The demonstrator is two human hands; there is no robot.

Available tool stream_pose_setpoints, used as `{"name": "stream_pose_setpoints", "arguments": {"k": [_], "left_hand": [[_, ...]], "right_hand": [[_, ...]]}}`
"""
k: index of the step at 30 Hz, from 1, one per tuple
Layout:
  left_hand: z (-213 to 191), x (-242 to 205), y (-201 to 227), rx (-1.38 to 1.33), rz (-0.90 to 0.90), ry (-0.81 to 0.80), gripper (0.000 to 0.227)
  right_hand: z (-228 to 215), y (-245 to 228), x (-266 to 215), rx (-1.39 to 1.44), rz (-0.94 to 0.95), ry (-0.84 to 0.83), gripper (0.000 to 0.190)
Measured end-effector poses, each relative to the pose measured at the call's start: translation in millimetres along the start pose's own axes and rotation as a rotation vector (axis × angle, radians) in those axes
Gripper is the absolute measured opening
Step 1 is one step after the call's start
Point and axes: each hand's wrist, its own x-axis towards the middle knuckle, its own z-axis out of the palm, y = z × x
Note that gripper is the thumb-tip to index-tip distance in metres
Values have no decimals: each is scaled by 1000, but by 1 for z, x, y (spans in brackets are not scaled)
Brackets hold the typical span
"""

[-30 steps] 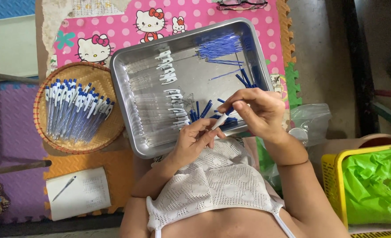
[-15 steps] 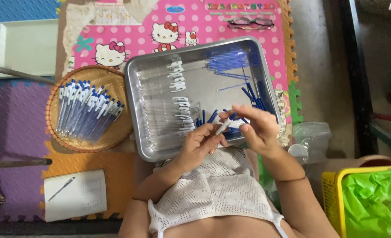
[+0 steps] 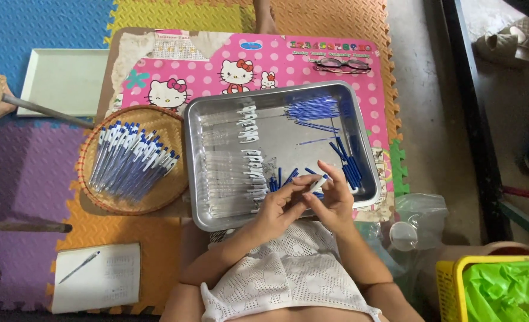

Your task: Assembling ballpoint pens by inserting ink refills into barrels and attaching caps.

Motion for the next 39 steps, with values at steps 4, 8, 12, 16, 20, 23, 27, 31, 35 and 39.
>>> {"name": "stream_pose_setpoints", "arguments": {"k": [4, 8, 12, 16, 20, 23, 27, 31, 35, 39], "left_hand": [[-13, -24, -45, 22, -86, -5, 32], [-18, -36, -76, -9, -150, -1, 37], [-17, -40, -87, -29, -129, 6, 36], [-21, -39, -97, -53, -160, -18, 37], [-17, -31, -59, 35, -157, -114, 36], [-17, -29, -52, 57, -169, -148, 37], [-18, -31, -53, 71, -163, -156, 38], [-19, -26, -49, 55, -147, -166, 37], [-20, -24, -47, 19, -152, -165, 33], [-19, -28, -60, -4, -141, -131, 37]], "right_hand": [[8, 6, -10, -1, 102, 24, 79], [12, 11, -14, -22, 173, 37, 78], [-1, 40, -33, 99, 252, 77, 75], [-5, 40, -25, 624, 373, 106, 64], [-15, 39, -21, 811, 545, 86, 50], [-4, 19, -12, 794, 599, 77, 42], [-11, 25, -14, 793, 633, 92, 38], [-16, 30, -12, 839, 690, 79, 38], [-27, 45, -19, 963, 693, 15, 42], [-13, 50, -32, 776, 549, 17, 39]]}}
